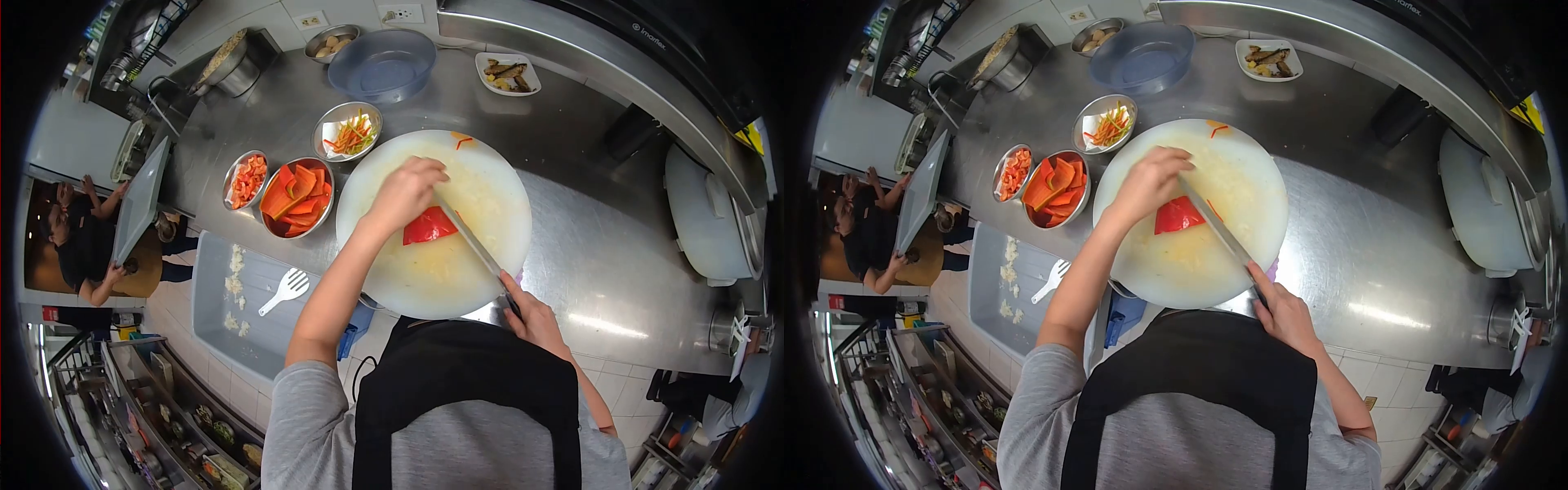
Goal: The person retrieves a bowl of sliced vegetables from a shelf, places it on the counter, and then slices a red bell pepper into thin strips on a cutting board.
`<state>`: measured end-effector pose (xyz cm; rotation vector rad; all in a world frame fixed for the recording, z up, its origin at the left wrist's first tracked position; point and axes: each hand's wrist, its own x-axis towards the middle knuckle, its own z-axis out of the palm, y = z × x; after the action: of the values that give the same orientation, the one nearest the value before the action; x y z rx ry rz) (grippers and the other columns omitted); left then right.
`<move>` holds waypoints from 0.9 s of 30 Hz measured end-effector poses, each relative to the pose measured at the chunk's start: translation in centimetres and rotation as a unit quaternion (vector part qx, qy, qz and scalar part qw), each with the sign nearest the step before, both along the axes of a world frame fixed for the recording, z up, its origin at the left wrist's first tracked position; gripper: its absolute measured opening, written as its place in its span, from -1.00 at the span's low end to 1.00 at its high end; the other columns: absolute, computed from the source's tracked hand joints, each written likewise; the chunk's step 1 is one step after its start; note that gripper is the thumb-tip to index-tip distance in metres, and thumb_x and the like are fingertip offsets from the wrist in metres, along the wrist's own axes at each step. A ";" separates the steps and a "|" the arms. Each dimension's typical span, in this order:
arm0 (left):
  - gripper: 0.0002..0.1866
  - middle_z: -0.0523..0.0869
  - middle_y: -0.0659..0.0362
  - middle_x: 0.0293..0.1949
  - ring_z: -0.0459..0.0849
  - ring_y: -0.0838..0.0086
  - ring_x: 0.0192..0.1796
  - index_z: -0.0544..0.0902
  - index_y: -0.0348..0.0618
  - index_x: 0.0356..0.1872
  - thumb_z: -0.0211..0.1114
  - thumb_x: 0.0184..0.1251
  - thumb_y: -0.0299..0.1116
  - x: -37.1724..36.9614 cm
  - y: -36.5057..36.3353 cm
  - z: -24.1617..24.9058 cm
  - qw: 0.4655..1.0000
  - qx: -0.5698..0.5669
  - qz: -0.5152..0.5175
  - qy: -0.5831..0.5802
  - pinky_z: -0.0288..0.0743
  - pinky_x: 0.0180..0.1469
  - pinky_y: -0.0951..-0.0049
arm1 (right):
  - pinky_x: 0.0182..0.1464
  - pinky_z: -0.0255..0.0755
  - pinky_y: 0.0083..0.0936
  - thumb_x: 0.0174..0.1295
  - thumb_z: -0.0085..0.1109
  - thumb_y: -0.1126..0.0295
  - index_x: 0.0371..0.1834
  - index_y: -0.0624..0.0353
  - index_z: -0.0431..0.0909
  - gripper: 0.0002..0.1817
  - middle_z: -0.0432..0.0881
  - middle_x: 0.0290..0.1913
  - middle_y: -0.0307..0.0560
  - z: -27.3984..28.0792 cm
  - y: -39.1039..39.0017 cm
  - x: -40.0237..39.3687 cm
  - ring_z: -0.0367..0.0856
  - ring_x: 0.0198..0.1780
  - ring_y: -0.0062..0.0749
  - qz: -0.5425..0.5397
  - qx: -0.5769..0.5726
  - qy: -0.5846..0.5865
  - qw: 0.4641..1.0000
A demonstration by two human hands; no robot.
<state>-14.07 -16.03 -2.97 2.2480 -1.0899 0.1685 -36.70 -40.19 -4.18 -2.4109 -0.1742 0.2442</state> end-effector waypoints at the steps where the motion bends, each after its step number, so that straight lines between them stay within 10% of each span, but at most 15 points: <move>1: -0.72 0.71 0.09 -0.09 0.61 0.19 0.02 0.70 -0.24 -0.22 0.15 0.03 -0.67 -0.3 0.4 0.5 0.995 -0.069 0.068 0.020 0.51 0.11 0.30 | -0.24 0.51 -0.13 0.16 0.19 0.50 0.53 -0.18 0.05 -0.16 0.57 -0.33 0.11 0.1 0.0 -0.2 0.62 -0.37 0.07 -0.003 0.000 0.002 1.000; 27: -0.88 0.69 0.11 -0.24 0.62 0.20 -0.16 0.69 -0.18 -0.32 0.33 0.07 -0.50 -2.5 -3.2 -4.0 0.993 0.010 -0.070 0.093 0.54 -0.08 0.28 | -0.06 0.41 -0.11 0.24 0.05 0.59 0.55 -0.09 -0.02 -0.19 0.59 -0.26 0.31 1.0 0.7 -0.3 0.61 -0.14 0.21 -0.058 0.125 0.020 0.990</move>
<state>-16.55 -19.25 -6.93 2.1458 -1.1466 -0.1097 -36.96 -39.50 -3.23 -2.1560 -0.0422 0.2027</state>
